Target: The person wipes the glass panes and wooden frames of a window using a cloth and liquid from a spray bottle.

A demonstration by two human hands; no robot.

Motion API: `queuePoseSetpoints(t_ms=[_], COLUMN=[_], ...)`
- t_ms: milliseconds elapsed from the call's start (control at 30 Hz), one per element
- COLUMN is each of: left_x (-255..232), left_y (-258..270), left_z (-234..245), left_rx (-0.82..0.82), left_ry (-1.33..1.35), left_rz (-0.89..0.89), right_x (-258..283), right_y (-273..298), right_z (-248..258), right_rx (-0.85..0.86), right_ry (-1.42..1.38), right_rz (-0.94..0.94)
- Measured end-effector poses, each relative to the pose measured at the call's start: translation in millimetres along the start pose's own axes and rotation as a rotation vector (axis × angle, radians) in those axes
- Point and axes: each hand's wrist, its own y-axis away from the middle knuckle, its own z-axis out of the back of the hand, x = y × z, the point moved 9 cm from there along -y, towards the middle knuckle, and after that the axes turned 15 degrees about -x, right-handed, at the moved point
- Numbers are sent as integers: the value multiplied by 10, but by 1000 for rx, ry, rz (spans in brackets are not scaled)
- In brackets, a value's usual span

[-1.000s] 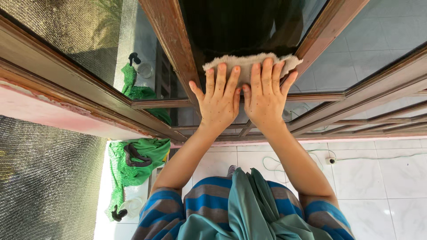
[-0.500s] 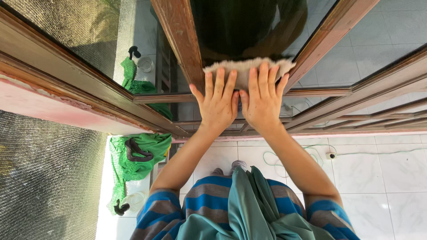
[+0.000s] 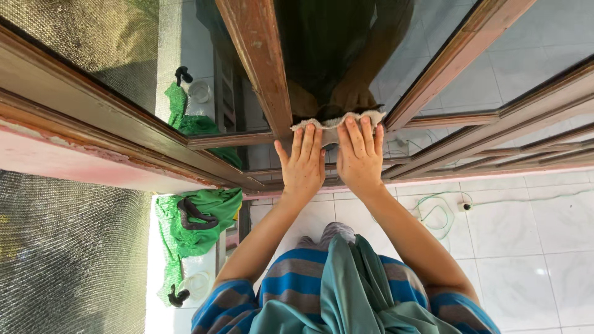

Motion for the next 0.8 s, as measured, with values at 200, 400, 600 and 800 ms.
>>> queuePoseSetpoints(t_ms=[200,400,600,800], left_x=[-338,-895,-2006,-2245], left_y=[63,-191,-480,-436], left_z=[-46,146,-74,-685], left_rx=[25,-75,-135,-33], left_ry=[148,297,202,115], left_rz=[22,41,-162,58], right_x=[-178,-506,-1447,-1881], right_y=[15,-263,-301,-15], right_z=[216,821,1526,1253], right_rx=[22,-59,-186,24], right_ry=[-133,-310,-133,-261], right_rz=[-124,-219,-202,-198])
